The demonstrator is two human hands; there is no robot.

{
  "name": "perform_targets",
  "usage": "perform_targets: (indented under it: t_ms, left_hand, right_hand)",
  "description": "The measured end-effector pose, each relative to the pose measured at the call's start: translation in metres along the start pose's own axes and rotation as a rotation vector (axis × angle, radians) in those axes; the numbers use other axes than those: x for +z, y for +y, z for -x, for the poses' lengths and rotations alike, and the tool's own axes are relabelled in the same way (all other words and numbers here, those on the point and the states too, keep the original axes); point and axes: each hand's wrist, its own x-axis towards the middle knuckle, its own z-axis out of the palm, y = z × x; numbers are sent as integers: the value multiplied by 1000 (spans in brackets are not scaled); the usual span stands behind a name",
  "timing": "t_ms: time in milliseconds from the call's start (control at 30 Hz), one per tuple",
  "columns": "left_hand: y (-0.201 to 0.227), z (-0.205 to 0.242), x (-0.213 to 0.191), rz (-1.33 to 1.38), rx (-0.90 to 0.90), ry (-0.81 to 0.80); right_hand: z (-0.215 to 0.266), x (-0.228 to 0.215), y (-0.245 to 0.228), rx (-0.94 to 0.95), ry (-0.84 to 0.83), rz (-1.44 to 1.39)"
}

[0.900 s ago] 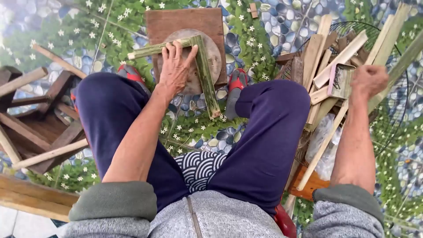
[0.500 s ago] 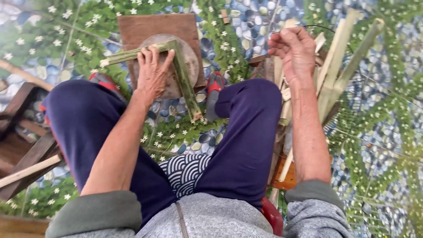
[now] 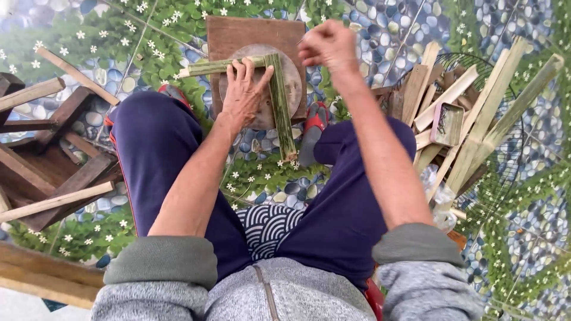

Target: Assembling a wooden stool by manually fitting bamboo slats into the frame's grooves.

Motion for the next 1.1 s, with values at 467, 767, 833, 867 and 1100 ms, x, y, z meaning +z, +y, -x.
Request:
perform_targets:
  t_ms: [467,767,833,867,1100]
  left_hand:
    - [5,2,-12,10,-40,29]
    - [7,0,-7,35,-59,23]
    - [7,1,-6,30,-60,22]
    - [7,1,-7,33,-59,2]
    - [8,4,-10,-10,-62,37]
  right_hand:
    - [-85,61,145,-170,18,-35]
    - [-72,67,144,-407,58,69]
    - [-70,69,144,-426,54,84]
    - [-70,69,144,-418,55,82]
    - [-54,73,134,-595,77,214]
